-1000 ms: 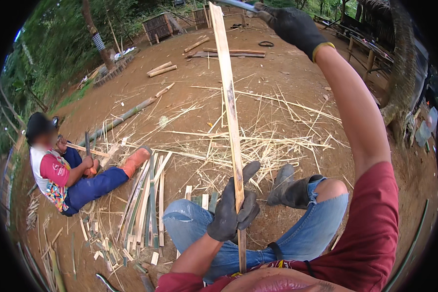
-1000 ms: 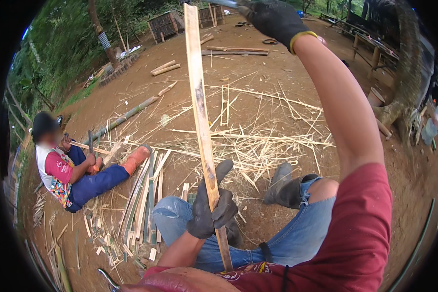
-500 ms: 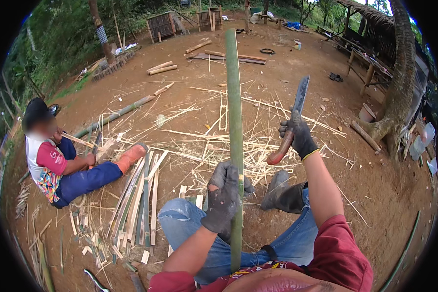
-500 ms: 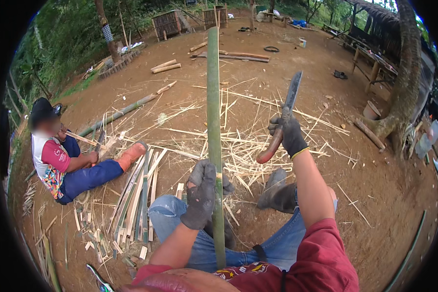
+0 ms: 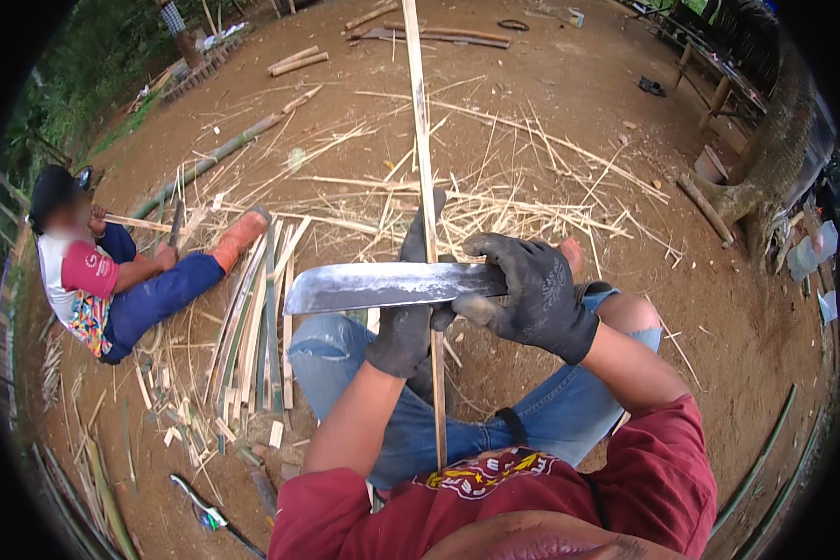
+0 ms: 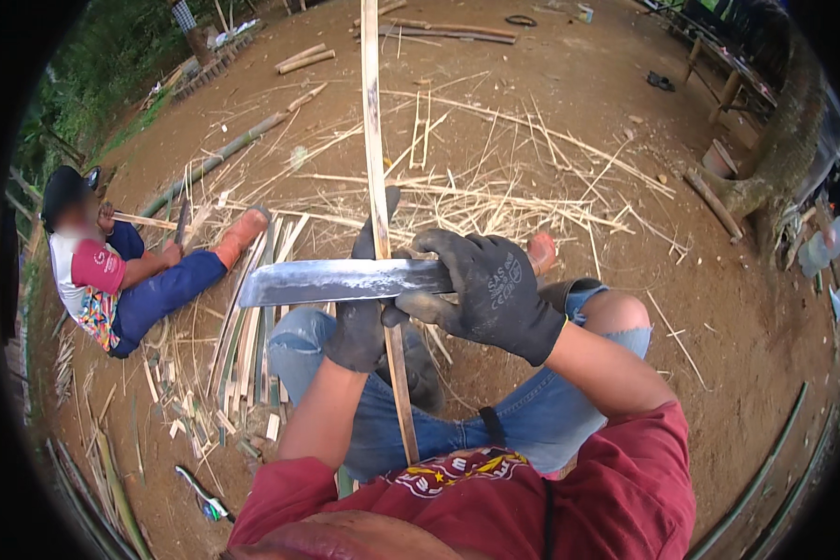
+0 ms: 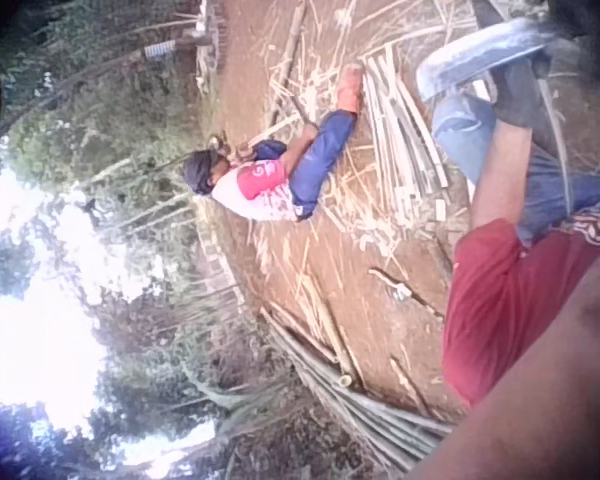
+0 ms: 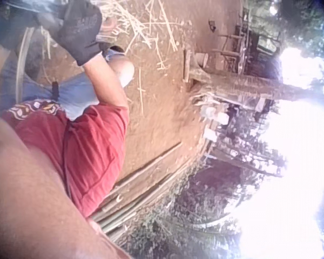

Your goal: The person sits on the ground and uses a large knife to split bamboo stalks into thin strips. They repeatedly hold the bamboo, strike it with the knife, and peel away layers to create uniform strips, which are placed on the ground.

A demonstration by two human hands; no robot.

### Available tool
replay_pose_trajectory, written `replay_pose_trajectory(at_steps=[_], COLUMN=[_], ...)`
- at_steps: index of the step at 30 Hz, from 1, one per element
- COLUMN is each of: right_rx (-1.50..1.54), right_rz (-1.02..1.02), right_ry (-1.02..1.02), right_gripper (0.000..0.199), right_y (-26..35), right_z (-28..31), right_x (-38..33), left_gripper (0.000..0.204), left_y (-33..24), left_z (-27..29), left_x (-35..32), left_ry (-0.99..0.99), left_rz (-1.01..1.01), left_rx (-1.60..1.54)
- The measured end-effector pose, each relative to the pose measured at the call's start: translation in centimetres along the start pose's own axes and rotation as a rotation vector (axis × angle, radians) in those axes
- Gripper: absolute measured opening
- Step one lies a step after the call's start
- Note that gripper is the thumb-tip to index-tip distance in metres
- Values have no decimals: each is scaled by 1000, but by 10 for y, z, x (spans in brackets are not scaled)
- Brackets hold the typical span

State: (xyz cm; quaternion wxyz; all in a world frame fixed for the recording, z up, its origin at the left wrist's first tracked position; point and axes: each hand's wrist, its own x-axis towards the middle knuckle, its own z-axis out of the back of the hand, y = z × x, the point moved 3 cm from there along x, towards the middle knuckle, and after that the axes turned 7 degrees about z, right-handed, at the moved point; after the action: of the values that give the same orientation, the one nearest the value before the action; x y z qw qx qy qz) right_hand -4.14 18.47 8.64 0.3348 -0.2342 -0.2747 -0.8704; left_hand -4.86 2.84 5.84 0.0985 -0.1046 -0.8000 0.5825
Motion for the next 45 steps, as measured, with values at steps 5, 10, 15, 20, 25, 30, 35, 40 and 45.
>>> replay_pose_trajectory(at_steps=[5,10,15,20,25,30,35,40,45], right_rx=[-97,-259,-286,-374,-356,-499,-773,-432,205], right_rz=[201,263,333,346,206,152,-137,-237,-22], right_ry=[11,5,-20,-50,-144,-247,-337,-588,-395], right_gripper=[64,65,63,61,49,45,43,52,25], right_y=[6,0,-3,-3,-38,-76,-151,-171,-50], right_z=[-12,-6,5,20,52,87,142,161,56], right_x=[0,9,27,46,86,124,180,167,56], left_gripper=[43,64,79,49,63,70,74,69,65], left_y=[61,28,13,21,14,14,15,16,21], left_z=[35,15,8,17,0,-3,-11,-3,15], left_x=[-1,4,5,12,-5,-9,-6,5,9], left_ry=[25,126,163,415,273,303,310,165,59], left_rz=[172,71,40,116,191,170,190,116,211], left_rx=[-29,-164,-330,-512,-380,-334,-312,-178,-171])
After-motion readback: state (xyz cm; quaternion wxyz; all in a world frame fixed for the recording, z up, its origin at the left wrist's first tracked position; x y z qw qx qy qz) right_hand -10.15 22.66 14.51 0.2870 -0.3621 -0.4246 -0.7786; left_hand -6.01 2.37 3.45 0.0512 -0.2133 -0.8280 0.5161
